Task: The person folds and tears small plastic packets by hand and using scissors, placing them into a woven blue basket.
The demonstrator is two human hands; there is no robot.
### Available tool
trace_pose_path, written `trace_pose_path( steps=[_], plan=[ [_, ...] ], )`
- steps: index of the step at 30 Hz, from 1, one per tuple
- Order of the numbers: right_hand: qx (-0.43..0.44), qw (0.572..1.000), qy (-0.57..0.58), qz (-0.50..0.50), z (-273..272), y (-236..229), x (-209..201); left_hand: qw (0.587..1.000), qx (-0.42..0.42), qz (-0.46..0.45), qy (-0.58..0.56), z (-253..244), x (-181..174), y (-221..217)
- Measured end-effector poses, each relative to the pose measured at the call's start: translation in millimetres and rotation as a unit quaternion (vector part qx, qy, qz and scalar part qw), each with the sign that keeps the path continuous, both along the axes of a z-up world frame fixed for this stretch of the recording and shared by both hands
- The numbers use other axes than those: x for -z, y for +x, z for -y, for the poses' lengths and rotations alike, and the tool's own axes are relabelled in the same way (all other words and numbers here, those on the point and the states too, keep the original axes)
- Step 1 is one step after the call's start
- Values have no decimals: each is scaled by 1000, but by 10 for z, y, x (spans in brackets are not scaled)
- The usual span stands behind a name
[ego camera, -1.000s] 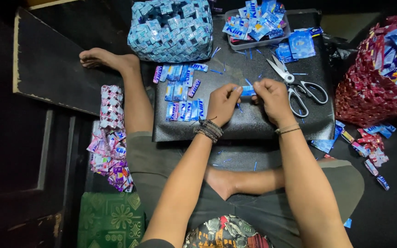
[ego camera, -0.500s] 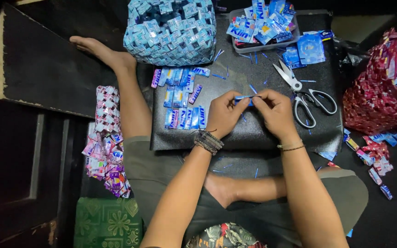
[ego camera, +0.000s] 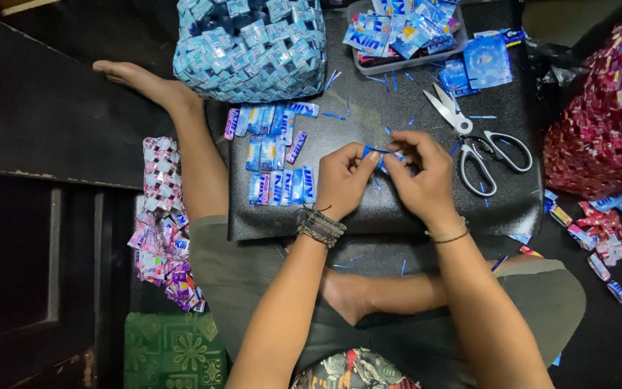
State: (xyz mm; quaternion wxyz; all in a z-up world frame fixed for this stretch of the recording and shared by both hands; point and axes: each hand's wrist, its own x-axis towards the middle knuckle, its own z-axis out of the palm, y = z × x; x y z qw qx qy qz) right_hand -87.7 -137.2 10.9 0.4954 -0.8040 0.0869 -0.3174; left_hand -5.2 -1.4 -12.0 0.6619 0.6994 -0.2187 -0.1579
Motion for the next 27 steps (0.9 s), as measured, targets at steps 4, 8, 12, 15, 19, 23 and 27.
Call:
trace_pose_path(
  steps=[4, 8, 12, 15, 19, 23, 27],
  plan=[
    [13, 997, -49, 53, 20, -21, 41, 1000, 4, 10, 11, 6, -23, -10],
    [4, 998, -39, 54, 27, -42, 48, 1000, 1, 15, 9, -10, -47, -22],
    [-5, 999, -4, 39, 50, -45, 70, 1000, 12, 25, 2, -36, -70, -21],
    [-2, 998, 62, 2, 87, -49, 136, 998, 38, 40, -28, -59, -41, 23],
    [3, 989, 144, -39, 136, -57, 208, 998, 48, 39, -30, -71, -56, 22],
    [-3, 994, 107, 0, 170, -36, 194, 998, 31, 43, -17, -57, -125, -1],
    [25, 999, 11, 44, 83, -36, 68, 998, 23, 49, -14, -49, -188, -15]
  ],
)
